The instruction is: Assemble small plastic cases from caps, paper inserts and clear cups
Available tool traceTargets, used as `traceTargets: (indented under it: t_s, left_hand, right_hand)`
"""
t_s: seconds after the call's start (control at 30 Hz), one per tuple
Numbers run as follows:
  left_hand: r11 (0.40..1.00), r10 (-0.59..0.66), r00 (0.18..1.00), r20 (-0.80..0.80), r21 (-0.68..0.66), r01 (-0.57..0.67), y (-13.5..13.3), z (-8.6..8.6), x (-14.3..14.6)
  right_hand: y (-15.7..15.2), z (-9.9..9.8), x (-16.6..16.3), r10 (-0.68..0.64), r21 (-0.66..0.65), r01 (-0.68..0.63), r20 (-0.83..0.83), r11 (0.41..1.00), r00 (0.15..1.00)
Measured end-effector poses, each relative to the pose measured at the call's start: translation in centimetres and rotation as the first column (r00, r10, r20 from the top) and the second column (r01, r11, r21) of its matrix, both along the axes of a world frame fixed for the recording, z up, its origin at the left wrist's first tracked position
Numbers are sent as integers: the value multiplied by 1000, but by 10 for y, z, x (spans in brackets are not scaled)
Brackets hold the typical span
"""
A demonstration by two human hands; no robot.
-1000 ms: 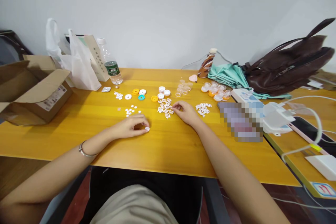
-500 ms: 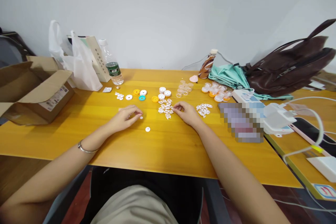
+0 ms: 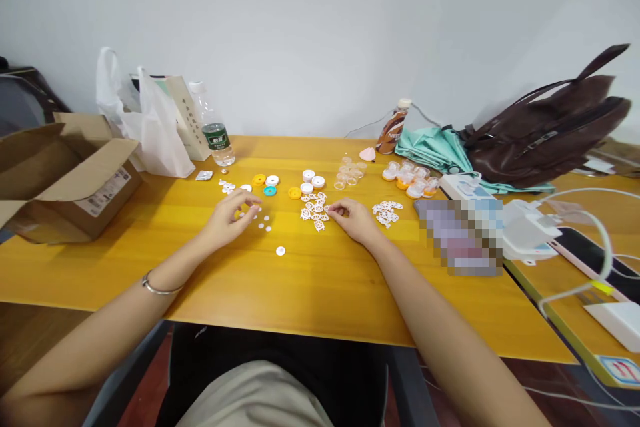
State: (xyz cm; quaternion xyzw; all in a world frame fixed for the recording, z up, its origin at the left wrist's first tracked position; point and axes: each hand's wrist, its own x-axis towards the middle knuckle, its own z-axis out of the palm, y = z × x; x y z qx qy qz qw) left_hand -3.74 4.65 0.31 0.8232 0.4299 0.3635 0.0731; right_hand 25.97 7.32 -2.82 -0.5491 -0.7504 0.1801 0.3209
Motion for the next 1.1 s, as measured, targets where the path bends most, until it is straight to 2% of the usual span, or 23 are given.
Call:
traceTargets:
  t_s: [0.07, 0.13, 0.2, 0.33, 0.53, 0.63, 0.73, 0.8, 0.87, 0.9, 0.97, 1.03, 1.1]
  left_hand:
    - [994, 97, 995, 27, 38, -98, 14, 4, -3]
    - [986, 167, 982, -84, 16, -167, 34, 9, -7]
    - [968, 223, 933, -283, -50, -246, 56, 13, -9]
    - [949, 245, 900, -362, -100, -299, 93, 11, -7]
    - [926, 276, 884, -378, -143, -350, 107, -1, 1]
    - [923, 293, 891, -348, -140, -359, 106, 0, 2]
    - [926, 311, 904, -293, -122, -357, 95, 9, 2]
    - [950, 257, 939, -227, -117, -289, 75, 16, 4]
    - [991, 13, 997, -81, -130, -24, 44, 22, 5]
    - [982, -120, 991, -63, -157, 109, 27, 23, 7]
    - [940, -303, 946, -111, -199, 278, -5, 24, 10]
    - [929, -340, 925, -168, -215, 303, -29, 21, 13]
    - [920, -361, 912, -194, -233, 315, -40, 15, 17]
  right_hand:
    - [0, 0, 0, 14, 7, -14, 2, 1000, 1000]
    - [0, 1, -1, 32, 16, -32, 1, 999, 999]
    - [0, 1, -1, 40, 28, -40, -2, 999, 999]
    - [-2, 2, -2, 50, 29, -50, -9, 998, 999]
    - [-2, 1, -1, 63, 18, -63, -20, 998, 998]
    - [-2, 1, -1, 65, 8, -65, -24, 998, 998]
    - [-2, 1, -1, 64, 8, -64, -29, 998, 998]
    - [-2, 1, -1, 62, 5, -61, -27, 998, 998]
    - [-2, 1, -1, 57, 4, -57, -22, 998, 998]
    - [-3, 1, -2, 55, 7, -55, -21, 998, 998]
    - [-3, 2, -2, 56, 14, -56, -23, 998, 998]
    - [-4, 2, -3, 67, 18, -66, -34, 998, 997]
    - [-5, 2, -3, 77, 15, -76, -45, 997, 996]
